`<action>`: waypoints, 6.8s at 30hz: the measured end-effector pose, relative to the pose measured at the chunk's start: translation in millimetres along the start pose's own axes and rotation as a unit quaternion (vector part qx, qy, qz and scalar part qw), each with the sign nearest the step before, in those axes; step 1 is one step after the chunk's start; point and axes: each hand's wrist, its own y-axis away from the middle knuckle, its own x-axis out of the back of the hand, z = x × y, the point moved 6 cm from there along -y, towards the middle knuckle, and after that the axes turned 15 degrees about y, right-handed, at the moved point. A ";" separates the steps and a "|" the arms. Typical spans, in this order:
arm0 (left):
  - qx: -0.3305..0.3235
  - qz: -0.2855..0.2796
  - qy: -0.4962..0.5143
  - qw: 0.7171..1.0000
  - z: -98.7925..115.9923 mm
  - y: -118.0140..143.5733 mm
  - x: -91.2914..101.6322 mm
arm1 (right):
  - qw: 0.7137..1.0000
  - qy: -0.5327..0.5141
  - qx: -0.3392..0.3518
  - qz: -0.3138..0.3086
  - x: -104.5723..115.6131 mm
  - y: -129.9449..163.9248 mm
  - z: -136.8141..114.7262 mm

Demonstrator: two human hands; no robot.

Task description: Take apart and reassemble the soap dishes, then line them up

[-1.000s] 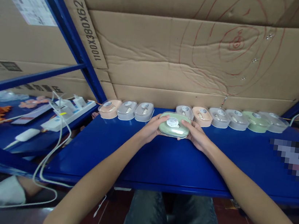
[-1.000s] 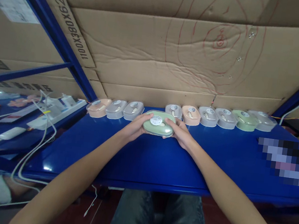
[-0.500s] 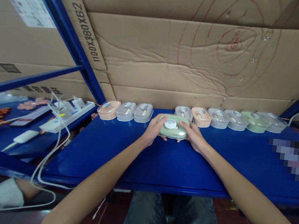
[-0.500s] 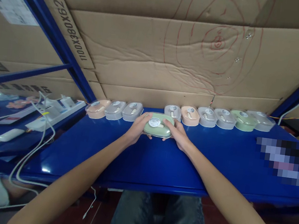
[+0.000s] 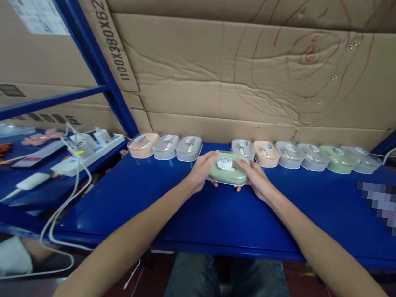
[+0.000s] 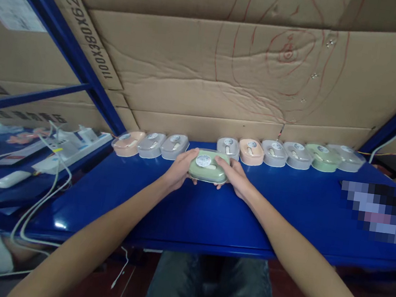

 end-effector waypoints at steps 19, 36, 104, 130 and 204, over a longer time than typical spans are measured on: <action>-0.003 0.032 0.030 0.999 -7.8 -2.1 6.0 | 0.998 0.023 0.029 0.052 0.2 -0.4 3.9; 0.142 0.034 0.057 0.988 -6.4 2.7 4.7 | 0.916 0.278 0.284 0.063 1.4 13.3 -23.6; -0.009 0.043 0.092 0.995 -4.7 -3.1 8.7 | 0.999 -0.039 0.021 0.002 -7.2 0.3 0.2; -0.180 0.051 -0.074 0.980 13.8 -12.1 21.6 | 0.871 0.336 0.332 0.139 -6.8 25.6 -30.7; -0.313 -0.124 -0.639 0.692 -1.5 -3.4 -5.9 | 0.883 0.321 0.242 0.243 33.6 -6.7 -14.9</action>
